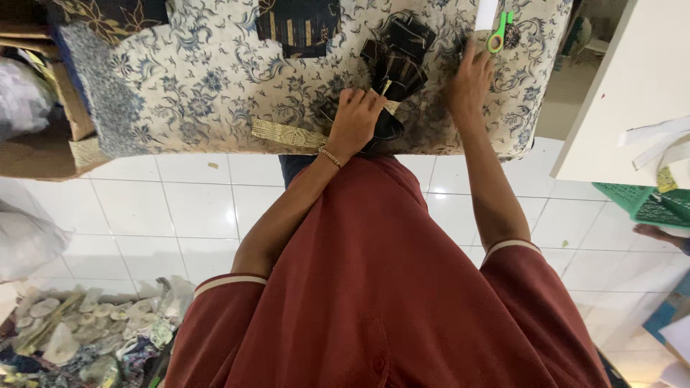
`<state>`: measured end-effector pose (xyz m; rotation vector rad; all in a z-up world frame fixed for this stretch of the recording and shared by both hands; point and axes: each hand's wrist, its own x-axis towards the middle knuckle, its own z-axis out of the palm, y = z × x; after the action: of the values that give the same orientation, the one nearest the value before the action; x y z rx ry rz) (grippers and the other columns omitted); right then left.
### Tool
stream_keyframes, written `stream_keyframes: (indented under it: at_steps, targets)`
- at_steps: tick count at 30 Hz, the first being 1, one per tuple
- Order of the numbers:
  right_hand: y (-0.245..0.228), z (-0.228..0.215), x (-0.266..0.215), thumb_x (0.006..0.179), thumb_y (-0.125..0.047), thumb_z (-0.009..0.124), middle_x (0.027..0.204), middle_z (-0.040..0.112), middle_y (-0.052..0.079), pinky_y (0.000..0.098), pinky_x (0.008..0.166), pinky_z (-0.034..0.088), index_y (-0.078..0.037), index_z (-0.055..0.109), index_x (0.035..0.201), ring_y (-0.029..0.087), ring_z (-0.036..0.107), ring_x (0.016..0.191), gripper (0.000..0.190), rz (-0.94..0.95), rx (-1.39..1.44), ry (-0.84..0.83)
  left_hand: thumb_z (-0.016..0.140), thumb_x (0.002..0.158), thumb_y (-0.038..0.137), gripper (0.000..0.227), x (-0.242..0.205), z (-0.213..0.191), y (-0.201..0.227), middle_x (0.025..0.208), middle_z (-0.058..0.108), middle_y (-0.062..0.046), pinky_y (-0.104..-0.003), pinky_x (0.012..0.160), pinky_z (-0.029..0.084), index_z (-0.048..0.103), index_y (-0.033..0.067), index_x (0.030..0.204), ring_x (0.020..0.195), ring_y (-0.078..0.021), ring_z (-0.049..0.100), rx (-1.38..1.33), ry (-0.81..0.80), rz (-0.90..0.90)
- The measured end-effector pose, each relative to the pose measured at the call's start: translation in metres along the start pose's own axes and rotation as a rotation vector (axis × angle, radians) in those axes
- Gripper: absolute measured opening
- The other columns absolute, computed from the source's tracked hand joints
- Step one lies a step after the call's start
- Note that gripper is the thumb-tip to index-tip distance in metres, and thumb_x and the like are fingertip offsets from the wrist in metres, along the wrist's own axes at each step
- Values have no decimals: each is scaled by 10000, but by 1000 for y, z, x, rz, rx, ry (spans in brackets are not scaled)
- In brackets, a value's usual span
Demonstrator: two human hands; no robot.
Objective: The person wraps small black items in patterned fabric, ties them with gold ribbon, and places them on a table. They also fold a larger piece of patterned fabric on the table.
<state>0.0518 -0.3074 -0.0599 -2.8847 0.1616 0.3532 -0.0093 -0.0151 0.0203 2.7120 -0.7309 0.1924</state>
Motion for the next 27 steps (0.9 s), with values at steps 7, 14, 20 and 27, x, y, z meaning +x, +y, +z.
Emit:
stream_keyframes:
  at_steps: [7,14,20,27]
  targets:
    - [4,15,-2,1003,-58,491,1188,588,245,496,894,509,57,409,1410,344,583,1047,430,-165,-37,255,625,1039,169,94,-9,-5,-1,791,646,-67,-368,711,424,627,75,1037,657,-216,548,-574,-122,-357]
    - [-74,-38,-111,1170,-435,395,665,475,11,279,475,390,-15,610,1060,90,444,573,484,82,844,-280,633,1083,184,170,-13,-15,-15,691,463,29,-269,534,332,610,66,963,586,-69,385,-1133,-81,-766]
    - [-128,-39,-149,1108,-478,339,631,419,-30,302,457,280,-89,557,956,118,325,491,471,382,1513,-747,644,1104,179,176,-16,-7,-17,792,469,14,-279,621,427,620,41,998,681,-85,452,-1406,-71,-831]
    - [-148,-30,-137,1106,-402,317,600,339,-42,291,485,303,-122,432,823,112,275,482,414,466,1750,-904,629,1038,195,143,-14,-33,-9,692,484,28,-263,493,396,644,58,996,548,-51,414,-1341,-261,-1049]
